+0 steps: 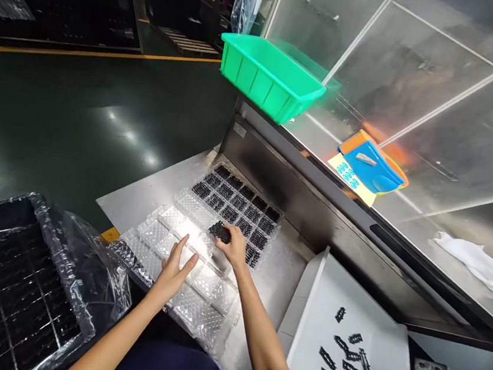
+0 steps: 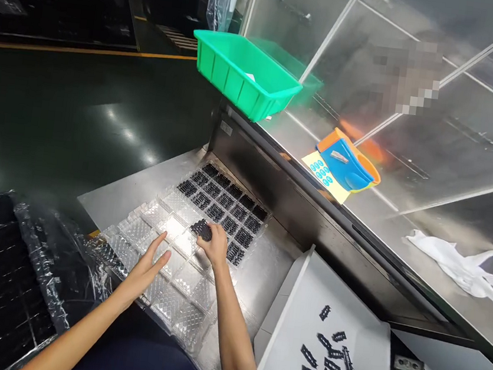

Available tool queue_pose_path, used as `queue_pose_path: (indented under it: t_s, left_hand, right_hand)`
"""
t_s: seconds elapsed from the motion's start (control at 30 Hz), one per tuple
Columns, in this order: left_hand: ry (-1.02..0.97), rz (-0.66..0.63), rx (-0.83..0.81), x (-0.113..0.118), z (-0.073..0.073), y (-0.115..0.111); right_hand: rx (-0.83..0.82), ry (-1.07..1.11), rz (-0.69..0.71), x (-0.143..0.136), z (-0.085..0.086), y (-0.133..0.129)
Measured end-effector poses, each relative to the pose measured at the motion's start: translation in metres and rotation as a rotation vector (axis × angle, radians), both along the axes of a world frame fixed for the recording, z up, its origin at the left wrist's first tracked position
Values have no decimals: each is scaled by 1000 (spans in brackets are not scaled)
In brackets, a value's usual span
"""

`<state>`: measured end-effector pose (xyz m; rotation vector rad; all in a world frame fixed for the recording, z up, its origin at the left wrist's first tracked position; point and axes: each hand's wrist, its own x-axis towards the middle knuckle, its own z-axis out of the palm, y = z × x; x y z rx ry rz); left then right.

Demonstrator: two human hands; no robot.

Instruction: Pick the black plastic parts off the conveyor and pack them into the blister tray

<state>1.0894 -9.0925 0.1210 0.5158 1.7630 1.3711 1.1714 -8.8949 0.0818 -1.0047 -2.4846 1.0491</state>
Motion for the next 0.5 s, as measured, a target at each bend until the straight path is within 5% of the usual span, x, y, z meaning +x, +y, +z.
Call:
queue_pose_path:
  t_s: [0.23,0.5]
  left_hand:
    - [42,4,-97,-8,-11,-33]
    - [33,-43,-93,-5,-3,-28]
  right_hand:
    - [249,-297,173,-20,-29,21]
    - [327,-402,284,-16,-37,3]
